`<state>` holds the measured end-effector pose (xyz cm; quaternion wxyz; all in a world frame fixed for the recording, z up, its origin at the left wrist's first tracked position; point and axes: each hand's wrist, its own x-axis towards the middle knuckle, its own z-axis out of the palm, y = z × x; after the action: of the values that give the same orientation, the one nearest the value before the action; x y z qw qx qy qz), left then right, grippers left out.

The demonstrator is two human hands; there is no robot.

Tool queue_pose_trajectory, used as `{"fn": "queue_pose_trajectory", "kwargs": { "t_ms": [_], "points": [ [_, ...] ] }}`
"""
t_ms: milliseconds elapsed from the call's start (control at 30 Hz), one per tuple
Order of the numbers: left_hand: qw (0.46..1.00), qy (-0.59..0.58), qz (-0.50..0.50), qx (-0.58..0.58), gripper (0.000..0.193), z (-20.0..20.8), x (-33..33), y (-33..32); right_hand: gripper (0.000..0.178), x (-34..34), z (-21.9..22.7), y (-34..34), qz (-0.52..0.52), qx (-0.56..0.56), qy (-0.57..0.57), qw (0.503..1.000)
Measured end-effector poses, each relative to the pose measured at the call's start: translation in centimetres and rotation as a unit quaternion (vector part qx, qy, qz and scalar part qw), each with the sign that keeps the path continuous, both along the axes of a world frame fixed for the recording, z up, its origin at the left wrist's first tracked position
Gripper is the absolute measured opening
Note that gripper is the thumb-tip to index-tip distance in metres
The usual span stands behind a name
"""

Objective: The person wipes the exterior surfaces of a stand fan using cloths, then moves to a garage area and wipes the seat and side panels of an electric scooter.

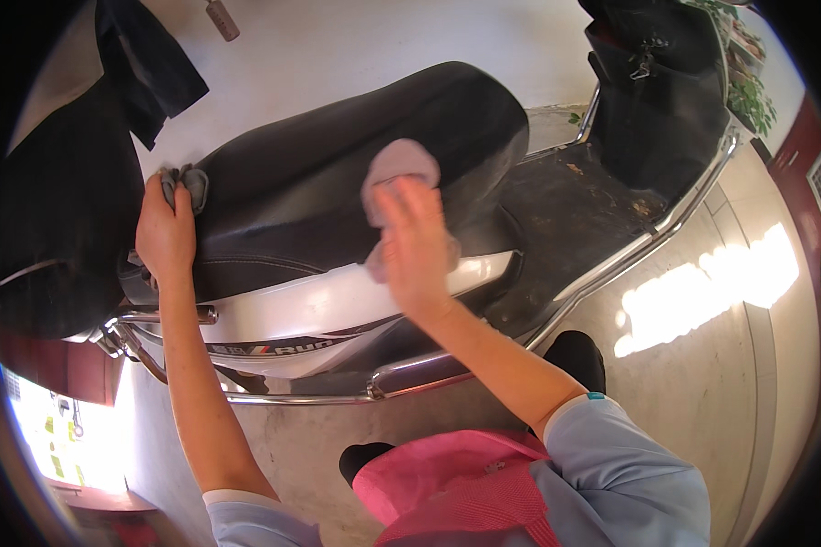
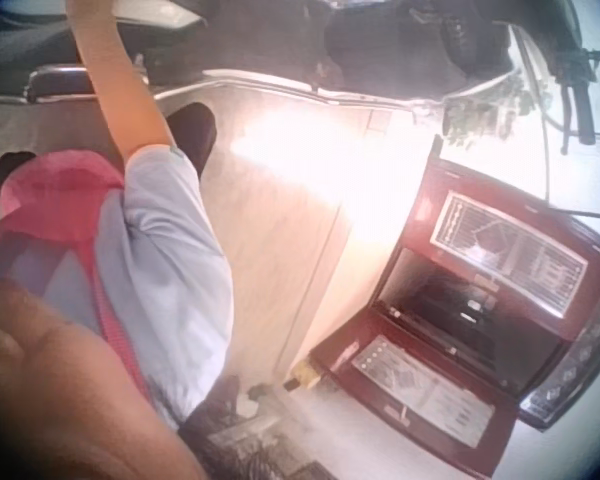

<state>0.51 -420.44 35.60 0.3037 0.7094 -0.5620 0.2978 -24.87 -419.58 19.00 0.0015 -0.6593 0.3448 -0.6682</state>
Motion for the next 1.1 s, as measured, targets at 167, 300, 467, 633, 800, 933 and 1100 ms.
{"fn": "queue_pose_trajectory", "kwargs": {
  "t_ms": [167,300,467,633,800,933,1100],
  "points": [
    [1.0,0.012,0.004,0.008,0.033,0.3,-0.7,0.3,0.047,-0.2,-0.3,1.3,0.024,-0.088,0.146,0.985],
    [1.0,0.006,-0.008,-0.017,0.032,0.1,-0.7,0.5,0.048,-4.3,-4.0,1.3,-0.008,0.003,0.09,0.996],
    [1.0,0.017,0.011,0.015,0.041,0.2,-0.2,0.6,0.046,-6.4,-8.2,2.8,-0.052,0.193,-0.043,0.979],
    [1.0,0.013,0.009,0.016,0.046,-0.4,0.3,0.0,0.047,-7.8,-11.3,-1.3,-0.102,0.234,-0.088,0.963],
    [0.999,-0.014,-0.011,-0.031,0.038,0.1,-0.5,-0.6,0.048,-10.7,-13.1,-5.5,-0.05,0.319,-0.182,0.929],
    [1.0,-0.014,0.009,-0.022,0.04,-0.3,0.7,0.1,0.045,-8.6,-14.7,-0.8,-0.039,0.245,-0.108,0.963],
    [0.999,-0.019,-0.01,-0.028,0.04,-0.4,1.1,-0.3,0.038,-11.6,-15.6,-4.8,-0.025,0.297,-0.16,0.941]
  ]
}}
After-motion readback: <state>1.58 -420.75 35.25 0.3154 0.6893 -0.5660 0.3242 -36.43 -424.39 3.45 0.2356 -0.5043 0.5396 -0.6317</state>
